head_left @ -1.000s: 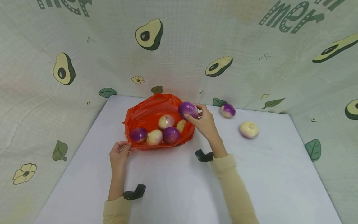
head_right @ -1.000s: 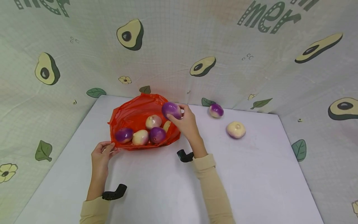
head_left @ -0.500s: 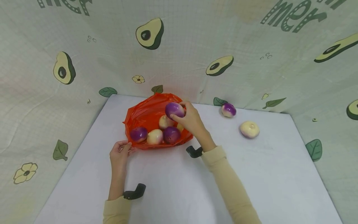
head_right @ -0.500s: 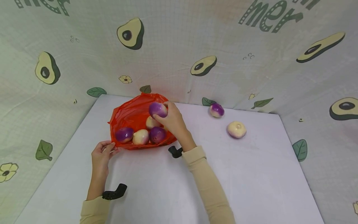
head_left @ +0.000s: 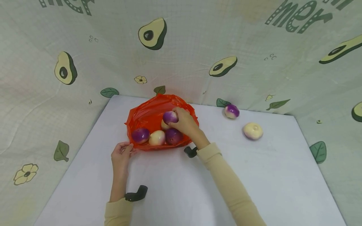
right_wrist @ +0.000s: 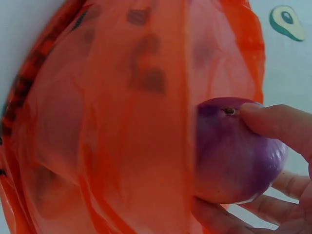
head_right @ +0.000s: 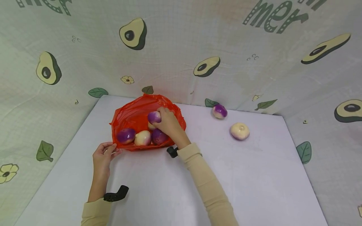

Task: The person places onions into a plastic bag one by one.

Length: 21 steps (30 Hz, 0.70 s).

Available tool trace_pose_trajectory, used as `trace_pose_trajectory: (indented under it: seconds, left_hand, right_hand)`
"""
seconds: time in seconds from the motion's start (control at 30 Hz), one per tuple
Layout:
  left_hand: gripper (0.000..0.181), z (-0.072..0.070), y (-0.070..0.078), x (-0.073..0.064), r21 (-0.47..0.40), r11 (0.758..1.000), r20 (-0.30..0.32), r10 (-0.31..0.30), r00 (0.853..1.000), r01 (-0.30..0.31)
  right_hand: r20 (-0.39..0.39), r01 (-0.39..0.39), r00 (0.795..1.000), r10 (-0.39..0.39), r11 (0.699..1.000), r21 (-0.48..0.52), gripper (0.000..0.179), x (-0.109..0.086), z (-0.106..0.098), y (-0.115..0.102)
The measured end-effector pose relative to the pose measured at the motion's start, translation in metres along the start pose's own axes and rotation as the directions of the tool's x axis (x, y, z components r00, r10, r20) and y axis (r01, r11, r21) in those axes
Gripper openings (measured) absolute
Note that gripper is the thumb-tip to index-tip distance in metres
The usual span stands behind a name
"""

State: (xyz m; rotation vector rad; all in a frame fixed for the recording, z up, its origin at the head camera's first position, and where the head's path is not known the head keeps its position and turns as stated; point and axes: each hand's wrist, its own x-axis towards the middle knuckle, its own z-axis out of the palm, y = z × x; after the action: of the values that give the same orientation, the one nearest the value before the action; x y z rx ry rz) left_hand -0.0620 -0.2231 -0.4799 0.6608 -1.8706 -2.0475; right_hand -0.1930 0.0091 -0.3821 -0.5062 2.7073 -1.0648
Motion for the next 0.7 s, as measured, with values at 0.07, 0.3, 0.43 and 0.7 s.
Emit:
trace_pose_trajectory:
  seconds: [0.07, 0.3, 0.43, 0.7]
  left_hand:
    - [0.027, 0.000, -0.001, 0.000, -0.002, 1.000, -0.002, -0.003, 1.000, 0.003]
    - [0.033, 0.001, -0.003, 0.001, 0.029, 0.999, -0.037, -0.033, 0.999, 0.034]
    - [0.029, 0.003, 0.008, -0.006, 0.028, 1.000, -0.023, -0.003, 1.000, 0.004]
    - [0.024, 0.008, 0.025, -0.016, 0.035, 0.999, -0.031, -0.015, 0.999, 0.016]
  right_hand:
    - [0.005, 0.002, 1.000, -0.002, 1.000, -0.026, 0.049, 0.002, 0.004, 0.000]
    - [0.003, -0.025, 1.000, 0.025, 0.997, -0.075, 0.054, 0.007, 0.010, 0.000]
    - [-0.038, -0.054, 0.998, 0.051, 0.993, -0.103, 0.057, 0.011, 0.009, 0.002]
    - [-0.143, -0.100, 0.987, 0.073, 0.976, -0.192, 0.057, 0.017, 0.007, 0.009]
